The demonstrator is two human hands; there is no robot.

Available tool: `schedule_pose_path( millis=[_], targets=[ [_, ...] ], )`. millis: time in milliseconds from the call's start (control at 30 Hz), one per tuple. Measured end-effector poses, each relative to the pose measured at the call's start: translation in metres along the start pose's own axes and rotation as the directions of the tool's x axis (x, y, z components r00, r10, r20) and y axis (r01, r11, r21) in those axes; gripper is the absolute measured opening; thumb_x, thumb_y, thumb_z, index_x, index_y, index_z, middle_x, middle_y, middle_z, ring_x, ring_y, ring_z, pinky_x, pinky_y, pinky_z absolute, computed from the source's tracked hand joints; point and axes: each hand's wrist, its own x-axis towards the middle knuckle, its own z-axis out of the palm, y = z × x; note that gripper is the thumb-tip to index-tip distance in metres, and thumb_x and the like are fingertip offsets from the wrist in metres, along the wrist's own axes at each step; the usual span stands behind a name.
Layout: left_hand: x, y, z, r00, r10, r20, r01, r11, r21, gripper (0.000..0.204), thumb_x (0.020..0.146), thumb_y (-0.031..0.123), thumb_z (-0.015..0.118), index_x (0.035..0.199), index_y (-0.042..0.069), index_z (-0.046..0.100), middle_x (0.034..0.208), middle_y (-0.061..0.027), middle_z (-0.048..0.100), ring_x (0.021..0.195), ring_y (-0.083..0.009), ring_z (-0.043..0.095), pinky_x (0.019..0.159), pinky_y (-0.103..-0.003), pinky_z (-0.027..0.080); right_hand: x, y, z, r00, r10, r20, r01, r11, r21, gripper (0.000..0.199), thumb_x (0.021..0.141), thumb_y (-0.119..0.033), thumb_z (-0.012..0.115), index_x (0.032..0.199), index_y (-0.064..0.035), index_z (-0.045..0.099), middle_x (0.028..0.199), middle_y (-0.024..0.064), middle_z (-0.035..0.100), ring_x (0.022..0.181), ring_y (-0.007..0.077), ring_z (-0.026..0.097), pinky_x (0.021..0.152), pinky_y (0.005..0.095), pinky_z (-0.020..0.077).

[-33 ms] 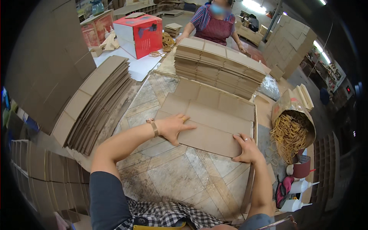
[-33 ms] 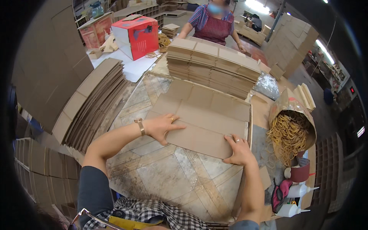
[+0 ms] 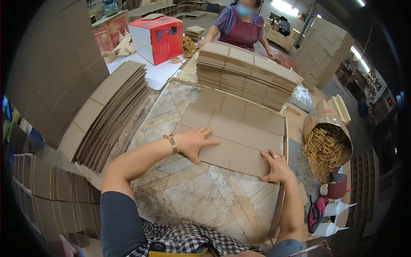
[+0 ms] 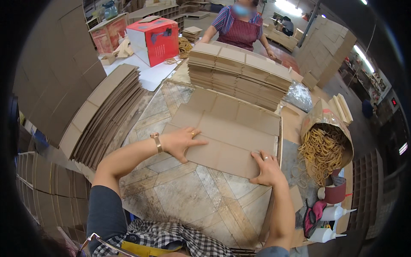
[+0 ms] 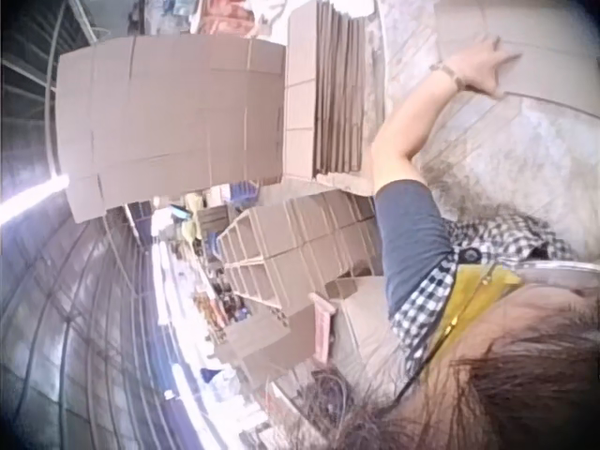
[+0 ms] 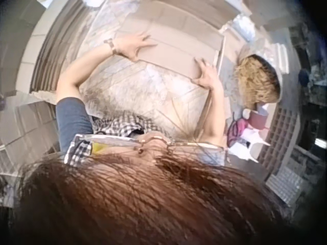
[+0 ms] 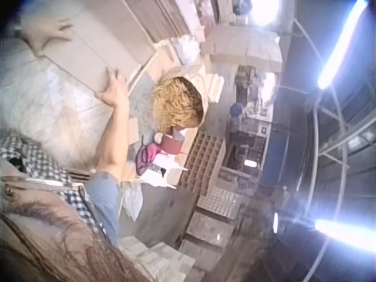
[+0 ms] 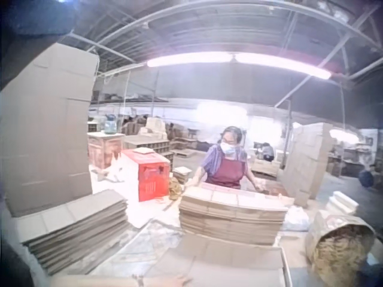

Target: The person is seen applying glue to cardboard sheets and folding them into small square boxes, then securing them with rubber bands.

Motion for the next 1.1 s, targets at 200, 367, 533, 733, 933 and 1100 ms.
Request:
schedule_pose_path(
  millis=[200,367,533,733,933,1100],
  targets=[
    [-0.057,0.046,0.032,0.999,0.053,-0.001,-0.053,0.998,-0.025,0.094,0.055,0.041,0.077,0.139,0.018,0.041,0.136,-0.0325,0.034,0.12,-0.043,0.04,0.102,-0.046,0.034,-0.063,-0.04,0.018,0.991,-0.025,0.134,0.012,0.995,0.1,0.099,0.05,-0.04,0.083,0.136,-0.0133,0.043,0.136,0.0243,0.04,0.124,0.0401,0.04,0.105,0.0477,0.0314],
    [-0.062,0.045,0.04,0.996,0.079,-0.035,-0.079,0.997,0.019,0.09,0.058,0.042,0.077,0.138,0.02,0.043,0.138,-0.0301,0.033,0.121,-0.0415,0.039,0.101,-0.045,0.035,-0.074,-0.039,0.026,0.999,-0.042,0.02,0.041,0.998,0.045,0.096,0.049,-0.035,0.085,0.134,-0.0119,0.046,0.137,0.0233,0.04,0.123,0.0393,0.042,0.103,0.0441,0.0359],
    [-0.061,0.037,0.049,0.994,0.087,-0.06,-0.09,0.995,-0.035,0.087,0.056,0.043,0.077,0.134,0.017,0.048,0.138,-0.0268,0.035,0.123,-0.0395,0.038,0.102,-0.045,0.036,-0.056,-0.033,0.029,1.0,-0.021,-0.015,0.023,0.986,0.165,0.097,0.046,-0.027,0.084,0.133,-0.0112,0.046,0.135,0.0196,0.045,0.119,0.0398,0.045,0.098,0.0417,0.0405],
    [-0.083,0.063,0.046,0.972,0.106,-0.211,-0.108,0.994,0.004,0.085,0.05,0.037,0.077,0.129,0.017,0.053,0.136,-0.0257,0.038,0.123,-0.0402,0.037,0.102,-0.046,0.035,-0.086,-0.045,0.033,0.998,0.04,-0.057,-0.032,0.991,0.13,0.102,0.04,-0.031,0.087,0.13,-0.0036,0.048,0.137,0.0208,0.041,0.125,0.0366,0.042,0.104,0.0442,0.0346],
    [-0.144,0.119,0.094,0.987,0.098,-0.125,-0.11,0.989,-0.098,0.084,0.05,0.046,0.077,0.127,0.018,0.056,0.139,-0.0275,0.034,0.128,-0.0404,0.031,0.106,-0.05,0.028,-0.154,-0.133,0.029,0.983,-0.083,0.161,0.066,0.992,0.107,0.079,0.066,-0.033,0.075,0.134,-0.0093,0.043,0.137,0.0214,0.041,0.127,0.037,0.039,0.106,0.0485,0.0266],
    [-0.15,0.107,0.126,0.963,0.086,-0.254,-0.125,0.982,-0.144,0.071,0.065,0.052,0.072,0.125,0.016,0.059,0.147,-0.0196,0.029,0.139,-0.0406,0.013,0.111,-0.054,0.014,-0.177,-0.125,0.049,0.985,-0.159,0.069,0.159,0.987,0.013,0.066,0.075,-0.032,0.069,0.132,-0.0079,0.046,0.131,0.0221,0.048,0.122,0.036,0.045,0.102,0.0465,0.0325]
  ],
)
